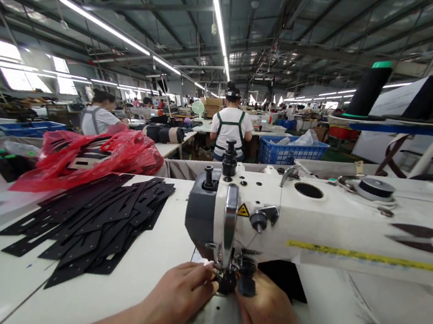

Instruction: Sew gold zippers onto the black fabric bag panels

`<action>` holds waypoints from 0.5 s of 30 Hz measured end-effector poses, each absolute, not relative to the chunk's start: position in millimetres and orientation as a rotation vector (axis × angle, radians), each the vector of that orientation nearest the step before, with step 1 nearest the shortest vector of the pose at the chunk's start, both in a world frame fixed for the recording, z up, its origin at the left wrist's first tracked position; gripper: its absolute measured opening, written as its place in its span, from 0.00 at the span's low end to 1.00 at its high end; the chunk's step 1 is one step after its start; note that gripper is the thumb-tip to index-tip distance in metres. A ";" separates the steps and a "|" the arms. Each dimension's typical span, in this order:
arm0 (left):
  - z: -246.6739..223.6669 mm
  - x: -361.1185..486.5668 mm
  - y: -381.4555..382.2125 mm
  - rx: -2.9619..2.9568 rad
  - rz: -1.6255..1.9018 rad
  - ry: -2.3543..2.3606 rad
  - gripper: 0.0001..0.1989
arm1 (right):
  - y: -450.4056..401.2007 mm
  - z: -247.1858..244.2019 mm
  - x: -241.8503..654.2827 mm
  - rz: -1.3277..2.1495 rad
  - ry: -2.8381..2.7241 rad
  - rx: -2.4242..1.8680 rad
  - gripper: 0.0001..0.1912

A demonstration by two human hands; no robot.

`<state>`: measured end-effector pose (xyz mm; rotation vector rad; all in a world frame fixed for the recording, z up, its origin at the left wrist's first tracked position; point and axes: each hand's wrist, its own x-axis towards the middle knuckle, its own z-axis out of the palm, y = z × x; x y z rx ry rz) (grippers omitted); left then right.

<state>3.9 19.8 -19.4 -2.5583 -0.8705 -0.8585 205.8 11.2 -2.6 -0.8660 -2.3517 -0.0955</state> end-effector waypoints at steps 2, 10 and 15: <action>-22.6 4.5 21.4 -2.522 -0.891 -0.855 0.09 | 12.8 -4.1 206.7 -0.106 -2.367 -0.859 0.18; -22.1 5.8 24.6 -2.506 -0.940 -0.861 0.07 | 15.2 -9.3 207.1 -0.109 -2.384 -0.837 0.19; -24.3 6.3 23.9 -2.559 -0.822 -0.884 0.07 | 18.4 -4.8 216.2 -0.057 -2.504 -0.880 0.18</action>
